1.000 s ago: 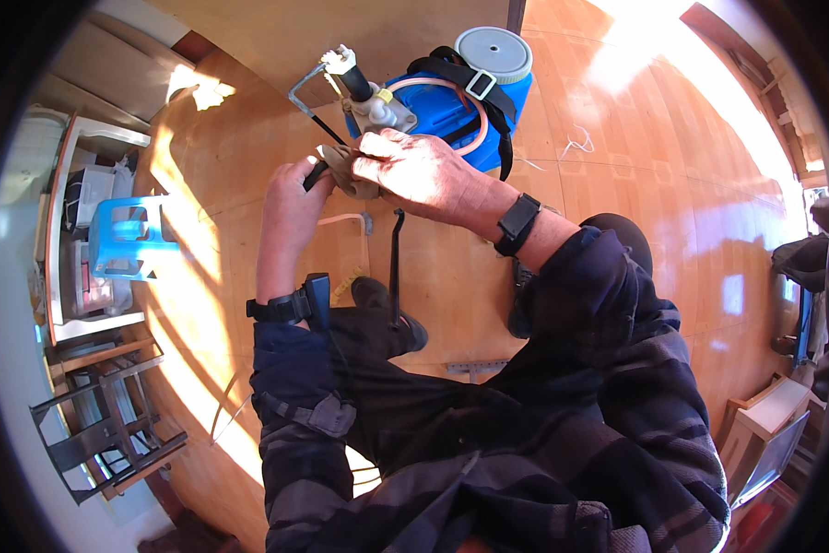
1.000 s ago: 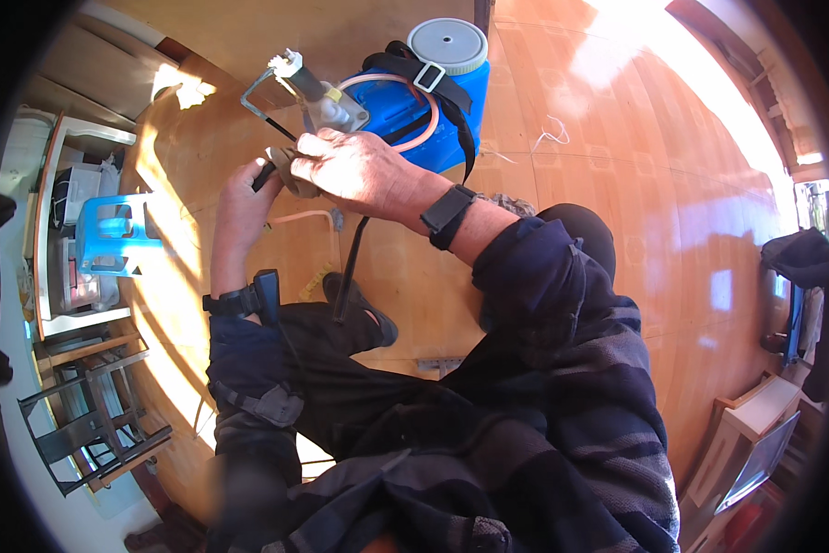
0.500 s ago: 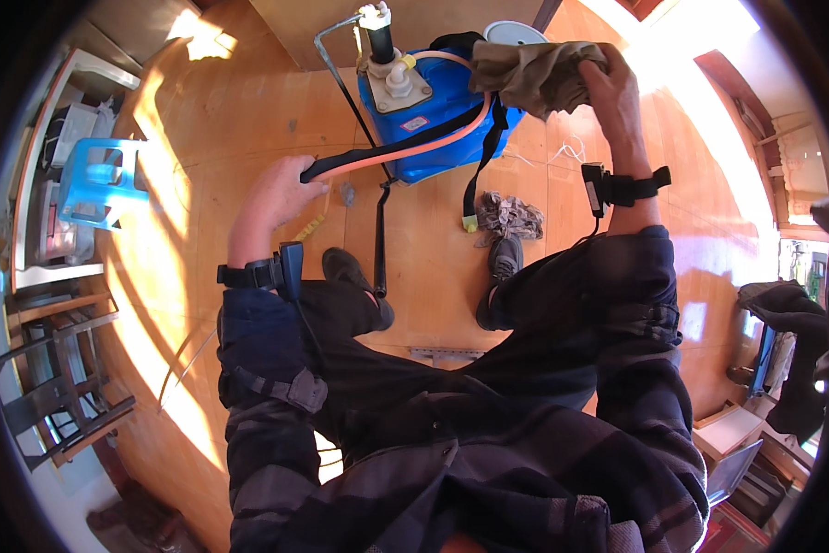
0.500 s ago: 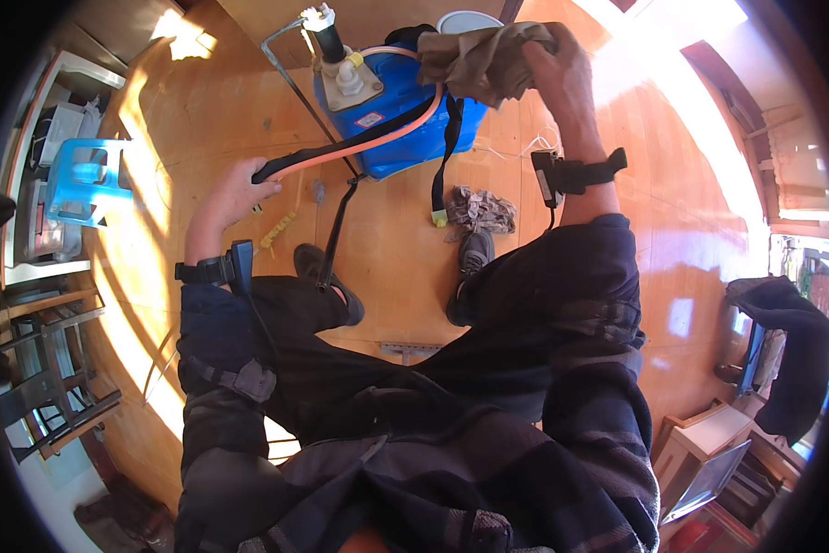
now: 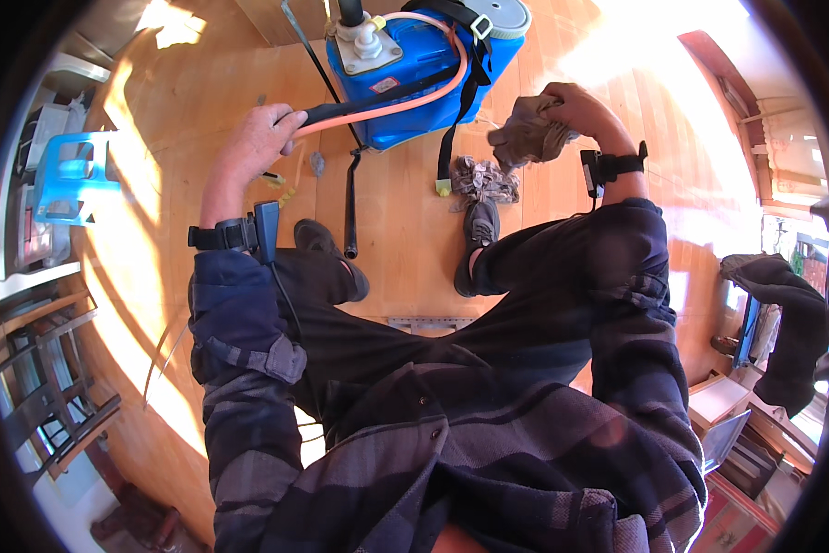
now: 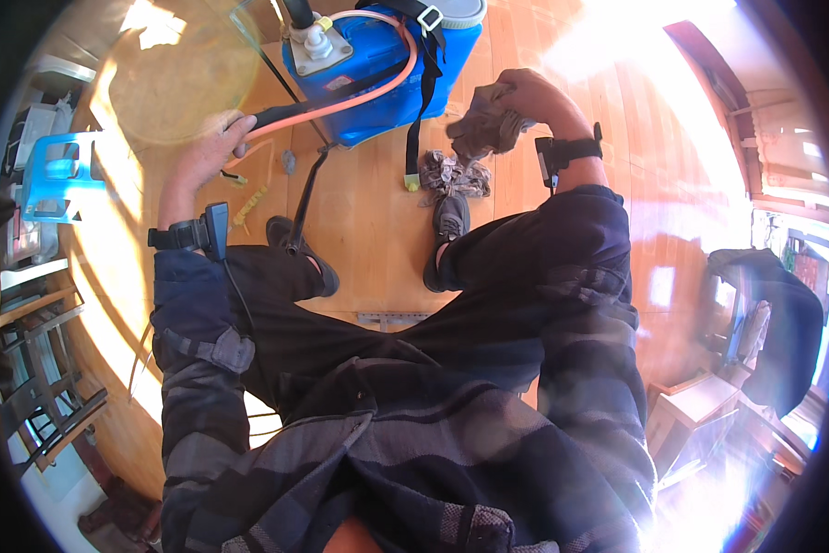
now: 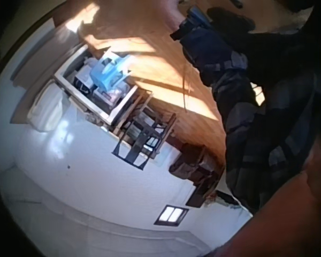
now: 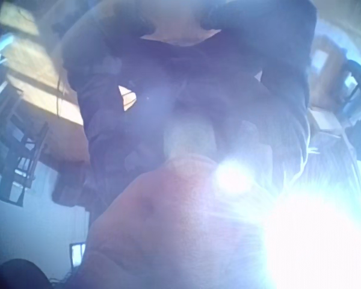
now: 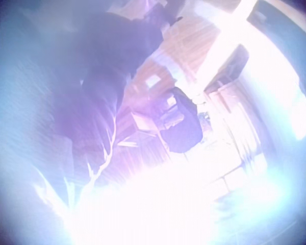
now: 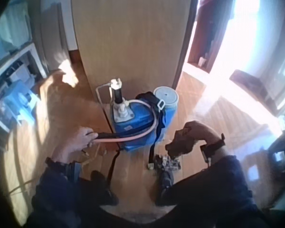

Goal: The person assembles a blue backpack sprayer while sitting on the floor. They attach a hose to the tank, connect a metal wand, and secure the components with a white string.

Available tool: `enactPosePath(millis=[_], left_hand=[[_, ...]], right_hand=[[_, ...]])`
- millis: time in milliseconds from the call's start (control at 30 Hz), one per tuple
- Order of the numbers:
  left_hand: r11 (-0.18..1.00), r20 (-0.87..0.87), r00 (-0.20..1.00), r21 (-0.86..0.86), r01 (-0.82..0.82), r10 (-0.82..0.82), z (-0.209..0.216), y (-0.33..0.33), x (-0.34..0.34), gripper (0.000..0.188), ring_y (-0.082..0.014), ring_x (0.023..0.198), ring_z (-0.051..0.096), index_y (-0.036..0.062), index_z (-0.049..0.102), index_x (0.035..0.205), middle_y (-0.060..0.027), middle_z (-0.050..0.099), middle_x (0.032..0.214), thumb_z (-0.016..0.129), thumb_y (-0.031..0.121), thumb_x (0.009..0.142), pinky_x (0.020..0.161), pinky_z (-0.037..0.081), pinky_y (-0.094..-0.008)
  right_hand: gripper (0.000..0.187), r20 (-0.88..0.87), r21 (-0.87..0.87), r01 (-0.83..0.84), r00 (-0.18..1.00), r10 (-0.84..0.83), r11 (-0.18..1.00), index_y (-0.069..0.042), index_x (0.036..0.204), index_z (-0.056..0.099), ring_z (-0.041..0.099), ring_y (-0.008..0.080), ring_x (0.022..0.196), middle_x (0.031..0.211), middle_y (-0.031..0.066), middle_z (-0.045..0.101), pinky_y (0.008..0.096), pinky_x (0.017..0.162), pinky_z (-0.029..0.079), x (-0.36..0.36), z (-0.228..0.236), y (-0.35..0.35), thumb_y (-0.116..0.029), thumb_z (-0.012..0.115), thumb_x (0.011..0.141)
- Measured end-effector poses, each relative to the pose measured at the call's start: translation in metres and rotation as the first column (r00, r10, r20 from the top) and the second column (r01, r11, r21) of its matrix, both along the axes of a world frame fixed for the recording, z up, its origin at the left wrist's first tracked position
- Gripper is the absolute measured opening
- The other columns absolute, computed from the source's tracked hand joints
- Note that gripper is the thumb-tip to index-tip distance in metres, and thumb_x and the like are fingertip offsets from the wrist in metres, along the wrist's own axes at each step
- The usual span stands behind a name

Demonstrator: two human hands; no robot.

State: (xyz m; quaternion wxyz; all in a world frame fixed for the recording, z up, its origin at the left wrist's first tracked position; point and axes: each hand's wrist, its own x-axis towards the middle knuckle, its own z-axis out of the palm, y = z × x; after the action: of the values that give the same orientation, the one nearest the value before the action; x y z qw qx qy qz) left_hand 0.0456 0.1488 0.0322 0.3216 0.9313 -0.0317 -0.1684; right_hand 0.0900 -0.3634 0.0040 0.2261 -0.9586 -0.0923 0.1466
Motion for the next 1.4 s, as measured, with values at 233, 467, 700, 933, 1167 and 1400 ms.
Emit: enactPosePath(millis=[233,467,700,933,1167,1400], left_hand=[[0.995,-0.044,0.998,0.093,0.042,-0.038,-0.016,-0.003,-0.002,0.035,-0.0201,0.069,0.064,0.0018,0.069,0.098,-0.0088,0.068,0.075,0.054,0.032,0.107,0.069,0.052,-0.0397],[0.992,0.116,0.986,-0.036,-0.118,0.122,-0.022,0.008,0.016,0.037,-0.0228,0.066,0.064,0.0013,0.072,0.102,-0.0093,0.068,0.073,0.062,0.037,0.104,0.065,0.051,-0.0401],[0.946,0.337,0.887,-0.033,-0.323,0.315,0.022,0.003,0.003,0.048,-0.0197,0.062,0.048,-0.0009,0.069,0.086,-0.0095,0.053,0.065,0.071,0.046,0.098,0.06,0.043,-0.039],[0.933,0.386,0.851,-0.092,-0.347,0.355,0.037,-0.005,-0.009,0.045,-0.0219,0.062,0.044,-0.0028,0.065,0.088,-0.0133,0.049,0.066,0.069,0.04,0.101,0.061,0.043,-0.0389],[0.947,0.46,0.835,-0.042,-0.319,0.301,0.04,-0.015,-0.011,0.036,-0.0342,0.07,0.056,-0.0011,0.068,0.098,-0.0188,0.059,0.076,0.068,0.035,0.102,0.067,0.047,-0.0426],[0.938,0.481,0.806,-0.151,-0.314,0.347,0.039,-0.023,-0.013,0.031,-0.0217,0.07,0.061,0.0013,0.072,0.104,-0.0138,0.065,0.076,0.069,0.033,0.101,0.069,0.05,-0.0364]], right_hand=[[0.036,-0.239,-0.182,-0.244,0.951,0.198,0.953,-0.005,0.112,0.073,0.067,0.0393,0.11,0.112,0.0195,0.073,0.0456,0.093,0.055,-0.003,-0.06,0.011,-0.011,0.069,0.078],[0.039,-0.193,-0.388,-0.29,0.954,0.23,0.875,-0.016,0.116,0.077,0.072,0.0368,0.11,0.118,0.0118,0.076,0.0476,0.089,0.058,0.002,-0.118,0.004,-0.023,0.068,0.079],[0.029,-0.204,-0.478,-0.244,0.965,0.163,0.844,-0.006,0.097,0.08,0.073,0.04,0.103,0.106,0.0202,0.076,0.0492,0.085,0.058,-0.003,-0.134,0.0,-0.024,0.072,0.077],[0.045,-0.335,-0.476,-0.019,0.928,-0.161,0.879,-0.001,0.108,0.079,0.074,0.0396,0.106,0.109,0.0228,0.077,0.0466,0.089,0.06,-0.009,-0.143,-0.034,-0.031,0.083,0.074],[0.088,-0.355,-0.291,-0.124,0.935,0.013,0.949,-0.007,0.147,0.06,0.06,0.0361,0.135,0.146,0.0177,0.064,0.0417,0.114,0.047,0.006,-0.182,0.009,-0.054,0.083,0.076],[0.037,-0.202,-0.163,-0.247,0.956,0.213,0.955,-0.011,0.088,0.081,0.072,0.0365,0.099,0.096,0.0159,0.078,0.0447,0.094,0.053,-0.025,-0.274,0.065,-0.044,0.077,0.073]])
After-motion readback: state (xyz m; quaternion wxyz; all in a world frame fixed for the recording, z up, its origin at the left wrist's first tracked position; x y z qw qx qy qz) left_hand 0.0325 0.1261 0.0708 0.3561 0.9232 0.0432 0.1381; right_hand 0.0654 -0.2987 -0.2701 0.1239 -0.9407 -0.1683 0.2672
